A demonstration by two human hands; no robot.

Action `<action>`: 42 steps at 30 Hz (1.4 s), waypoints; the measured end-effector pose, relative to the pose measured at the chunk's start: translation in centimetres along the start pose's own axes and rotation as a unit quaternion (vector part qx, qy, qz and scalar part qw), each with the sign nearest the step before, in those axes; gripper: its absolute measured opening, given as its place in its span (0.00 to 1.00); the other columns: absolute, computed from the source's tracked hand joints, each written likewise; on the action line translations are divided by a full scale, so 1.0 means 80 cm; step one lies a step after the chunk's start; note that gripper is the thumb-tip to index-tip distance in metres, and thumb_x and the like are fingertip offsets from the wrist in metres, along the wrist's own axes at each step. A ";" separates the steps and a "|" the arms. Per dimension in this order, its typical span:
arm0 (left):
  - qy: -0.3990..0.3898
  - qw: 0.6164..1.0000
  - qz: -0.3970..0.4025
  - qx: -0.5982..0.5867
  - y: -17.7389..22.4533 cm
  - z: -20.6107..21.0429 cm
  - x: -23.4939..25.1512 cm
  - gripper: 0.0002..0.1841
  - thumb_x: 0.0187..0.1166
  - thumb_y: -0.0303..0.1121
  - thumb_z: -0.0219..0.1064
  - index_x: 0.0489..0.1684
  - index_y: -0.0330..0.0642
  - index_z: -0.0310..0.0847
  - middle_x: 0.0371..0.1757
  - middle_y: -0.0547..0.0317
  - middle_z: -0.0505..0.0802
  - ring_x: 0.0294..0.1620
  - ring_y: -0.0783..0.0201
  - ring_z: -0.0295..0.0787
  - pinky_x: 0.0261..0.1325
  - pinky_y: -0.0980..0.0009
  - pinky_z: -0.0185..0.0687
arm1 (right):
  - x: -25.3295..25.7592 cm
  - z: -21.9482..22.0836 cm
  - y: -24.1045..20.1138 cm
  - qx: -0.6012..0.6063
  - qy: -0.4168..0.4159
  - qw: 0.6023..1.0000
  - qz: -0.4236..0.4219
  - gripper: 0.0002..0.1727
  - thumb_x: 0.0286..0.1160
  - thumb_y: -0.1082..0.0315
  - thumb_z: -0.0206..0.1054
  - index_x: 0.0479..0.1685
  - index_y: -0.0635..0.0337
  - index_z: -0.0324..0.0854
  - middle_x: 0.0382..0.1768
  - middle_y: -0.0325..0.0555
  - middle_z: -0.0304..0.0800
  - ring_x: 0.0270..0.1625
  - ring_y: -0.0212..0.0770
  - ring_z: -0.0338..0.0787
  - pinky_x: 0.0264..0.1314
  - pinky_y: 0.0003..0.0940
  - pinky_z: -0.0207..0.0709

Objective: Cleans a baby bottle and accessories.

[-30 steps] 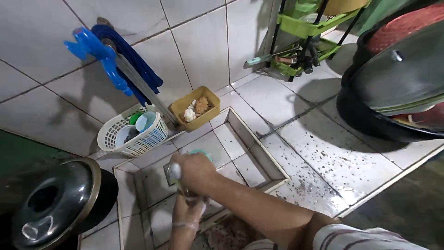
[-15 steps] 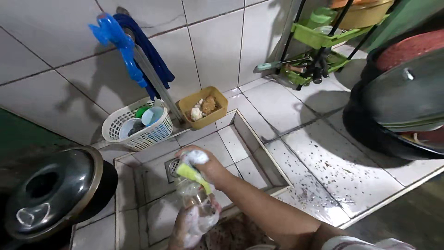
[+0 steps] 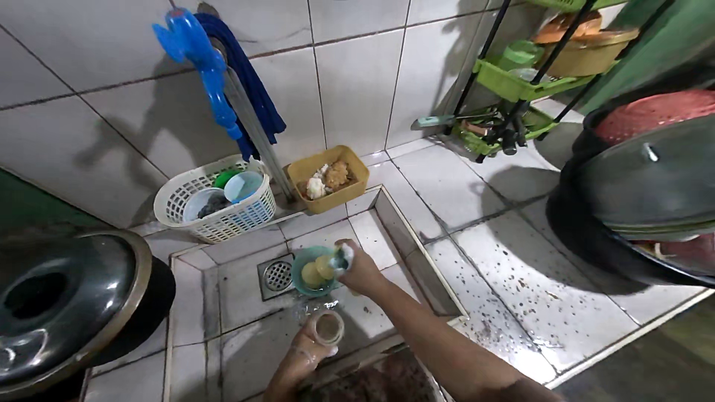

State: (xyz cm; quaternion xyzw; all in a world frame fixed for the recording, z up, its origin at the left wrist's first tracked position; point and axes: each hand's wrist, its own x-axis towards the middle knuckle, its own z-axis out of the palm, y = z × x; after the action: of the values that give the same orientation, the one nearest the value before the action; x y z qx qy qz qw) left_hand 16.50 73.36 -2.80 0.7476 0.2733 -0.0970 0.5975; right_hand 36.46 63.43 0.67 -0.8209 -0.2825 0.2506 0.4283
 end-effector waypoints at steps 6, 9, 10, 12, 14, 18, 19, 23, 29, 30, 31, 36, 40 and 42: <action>-0.045 0.984 -0.045 0.166 0.004 -0.013 0.000 0.39 0.76 0.25 0.70 0.89 0.37 0.56 0.82 0.42 0.77 0.82 0.54 0.73 0.85 0.59 0.66 | 0.036 0.023 -0.025 -0.296 -0.121 0.948 -0.005 0.28 0.69 0.79 0.71 0.73 0.59 0.78 0.68 0.64 0.83 0.74 0.67 0.80 0.69 0.64 0.78; 0.037 0.985 -0.082 0.144 0.020 -0.037 -0.001 0.31 0.80 0.21 0.62 0.86 0.37 0.63 0.77 0.39 0.81 0.77 0.48 0.79 0.80 0.54 0.73 | 0.041 0.020 -0.029 -0.291 -0.130 0.947 0.029 0.24 0.76 0.78 0.66 0.73 0.62 0.78 0.69 0.65 0.83 0.73 0.66 0.82 0.68 0.63 0.79; 0.076 0.987 -0.077 0.122 0.025 -0.042 -0.001 0.26 0.84 0.23 0.60 0.83 0.36 0.67 0.75 0.40 0.83 0.74 0.48 0.81 0.78 0.54 0.74 | 0.042 0.019 -0.029 -0.288 -0.134 0.948 0.037 0.25 0.76 0.78 0.65 0.74 0.62 0.77 0.70 0.65 0.82 0.72 0.67 0.83 0.68 0.64 0.79; 0.117 0.986 -0.058 0.100 0.042 -0.050 0.005 0.22 0.88 0.29 0.59 0.79 0.37 0.72 0.71 0.41 0.86 0.71 0.50 0.84 0.76 0.55 0.76 | 0.041 0.017 -0.030 -0.298 -0.149 0.942 0.043 0.27 0.76 0.78 0.66 0.77 0.60 0.74 0.70 0.64 0.81 0.70 0.67 0.84 0.66 0.65 0.80; 0.120 0.987 -0.035 0.096 0.063 -0.051 0.019 0.21 0.89 0.32 0.58 0.79 0.36 0.73 0.71 0.42 0.86 0.72 0.51 0.83 0.78 0.54 0.74 | 0.036 0.020 -0.031 -0.316 -0.154 0.936 0.034 0.28 0.76 0.77 0.66 0.78 0.58 0.74 0.68 0.63 0.84 0.69 0.67 0.85 0.63 0.65 0.81; 0.091 0.981 -0.078 0.153 0.095 -0.045 0.059 0.23 0.93 0.32 0.51 0.84 0.34 0.66 0.77 0.36 0.80 0.79 0.43 0.76 0.82 0.48 0.67 | 0.029 0.029 -0.030 -0.322 -0.147 0.934 0.043 0.27 0.77 0.72 0.69 0.77 0.59 0.74 0.66 0.63 0.86 0.71 0.66 0.84 0.66 0.64 0.79; 0.081 0.979 -0.094 0.161 0.100 -0.043 0.068 0.24 0.93 0.31 0.51 0.86 0.34 0.64 0.78 0.35 0.79 0.80 0.42 0.74 0.83 0.48 0.65 | 0.028 0.030 -0.028 -0.317 -0.144 0.936 0.046 0.27 0.76 0.71 0.70 0.77 0.60 0.75 0.66 0.64 0.85 0.71 0.65 0.84 0.67 0.64 0.79; 0.137 0.987 -0.085 -0.004 0.095 -0.033 0.084 0.23 0.91 0.32 0.55 0.82 0.32 0.68 0.77 0.33 0.79 0.78 0.43 0.77 0.81 0.51 0.69 | 0.026 0.014 -0.031 -0.254 -0.128 0.957 0.047 0.24 0.79 0.63 0.70 0.71 0.64 0.80 0.62 0.65 0.88 0.67 0.64 0.87 0.69 0.64 0.77; 0.206 0.954 -0.003 -0.217 0.106 -0.036 0.060 0.19 0.86 0.32 0.64 0.69 0.30 0.77 0.65 0.37 0.85 0.65 0.48 0.83 0.71 0.52 0.77 | 0.010 -0.021 -0.047 0.034 -0.052 0.998 -0.005 0.14 0.74 0.68 0.75 0.52 0.68 0.85 0.41 0.57 0.90 0.42 0.49 0.90 0.49 0.51 0.84; 0.224 0.951 0.011 -0.212 0.112 -0.039 0.052 0.18 0.85 0.31 0.65 0.68 0.31 0.78 0.63 0.38 0.86 0.64 0.49 0.83 0.70 0.52 0.76 | 0.007 -0.025 -0.047 0.116 -0.009 0.993 -0.007 0.12 0.76 0.68 0.72 0.50 0.68 0.84 0.36 0.53 0.89 0.35 0.44 0.88 0.42 0.45 0.84; 0.241 0.950 0.022 -0.196 0.117 -0.042 0.045 0.17 0.85 0.31 0.65 0.67 0.31 0.78 0.61 0.38 0.87 0.63 0.49 0.83 0.70 0.51 0.76 | 0.006 -0.025 -0.048 0.193 0.045 0.980 -0.007 0.12 0.77 0.66 0.70 0.49 0.66 0.83 0.31 0.47 0.89 0.29 0.38 0.86 0.34 0.37 0.83; 0.287 0.954 0.064 -0.058 0.140 -0.037 0.010 0.15 0.85 0.29 0.64 0.66 0.34 0.81 0.58 0.44 0.91 0.61 0.55 0.88 0.70 0.55 0.79 | -0.018 0.000 -0.094 0.043 0.038 0.993 -0.101 0.33 0.70 0.56 0.77 0.75 0.61 0.76 0.62 0.55 0.89 0.62 0.49 0.90 0.68 0.52 0.83; 0.281 0.958 0.052 0.033 0.165 -0.029 -0.025 0.15 0.87 0.26 0.60 0.65 0.30 0.83 0.61 0.37 0.90 0.67 0.49 0.85 0.75 0.53 0.75 | -0.028 0.017 -0.122 0.018 -0.035 0.998 -0.057 0.25 0.83 0.61 0.67 0.77 0.60 0.75 0.62 0.60 0.88 0.62 0.55 0.89 0.67 0.56 0.80; 0.269 0.955 0.114 0.049 0.152 -0.028 -0.037 0.17 0.86 0.31 0.63 0.66 0.32 0.85 0.63 0.38 0.90 0.69 0.48 0.85 0.75 0.52 0.75 | -0.018 0.006 -0.123 0.138 -0.077 0.987 0.025 0.24 0.96 0.55 0.47 0.70 0.65 0.77 0.53 0.56 0.88 0.53 0.46 0.88 0.60 0.46 0.81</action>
State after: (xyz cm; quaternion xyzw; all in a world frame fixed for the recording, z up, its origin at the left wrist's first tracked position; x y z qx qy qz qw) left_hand 20.03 72.95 9.40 0.8007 0.3313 0.1632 0.4716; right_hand 32.66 67.35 9.00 -0.7391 -0.2571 0.3600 0.5080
